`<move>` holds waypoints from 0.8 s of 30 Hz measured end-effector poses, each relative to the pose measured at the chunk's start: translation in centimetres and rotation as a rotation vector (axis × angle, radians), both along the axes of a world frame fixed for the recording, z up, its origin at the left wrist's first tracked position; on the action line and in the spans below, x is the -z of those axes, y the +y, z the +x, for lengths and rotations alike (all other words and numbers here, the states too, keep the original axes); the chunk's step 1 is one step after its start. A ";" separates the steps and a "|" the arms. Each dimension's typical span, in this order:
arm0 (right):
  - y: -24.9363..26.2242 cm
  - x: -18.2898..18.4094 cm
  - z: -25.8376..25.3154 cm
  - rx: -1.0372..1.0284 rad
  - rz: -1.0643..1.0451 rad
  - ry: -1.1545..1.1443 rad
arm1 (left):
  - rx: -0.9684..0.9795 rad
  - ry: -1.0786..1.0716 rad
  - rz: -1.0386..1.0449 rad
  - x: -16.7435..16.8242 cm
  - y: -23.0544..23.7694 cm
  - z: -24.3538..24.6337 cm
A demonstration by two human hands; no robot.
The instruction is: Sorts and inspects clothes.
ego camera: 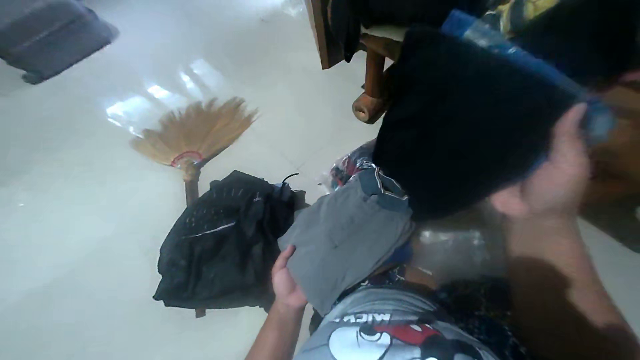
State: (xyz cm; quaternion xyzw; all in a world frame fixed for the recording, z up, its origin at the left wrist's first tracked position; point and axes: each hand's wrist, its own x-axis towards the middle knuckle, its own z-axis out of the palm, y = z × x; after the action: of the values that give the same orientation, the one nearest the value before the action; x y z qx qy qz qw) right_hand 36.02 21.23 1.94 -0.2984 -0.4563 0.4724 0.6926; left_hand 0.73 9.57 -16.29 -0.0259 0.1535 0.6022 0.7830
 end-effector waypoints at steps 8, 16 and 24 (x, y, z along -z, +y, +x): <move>-0.6 1.0 3.6 0.093 0.047 0.007 | -0.034 0.045 -0.044 0.7 -0.5 -0.2; -1.4 1.3 5.4 0.165 0.041 0.130 | -0.054 0.095 -0.066 0.6 -0.5 0.0; -0.3 0.9 5.8 0.138 0.051 0.155 | -0.038 0.049 0.041 0.6 -0.4 0.0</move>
State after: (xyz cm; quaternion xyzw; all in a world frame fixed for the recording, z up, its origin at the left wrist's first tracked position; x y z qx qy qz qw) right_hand 41.80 20.89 1.04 -0.2741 -0.3915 0.4334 0.7640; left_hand 0.74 9.21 -16.87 0.0020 0.1595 0.6206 0.7677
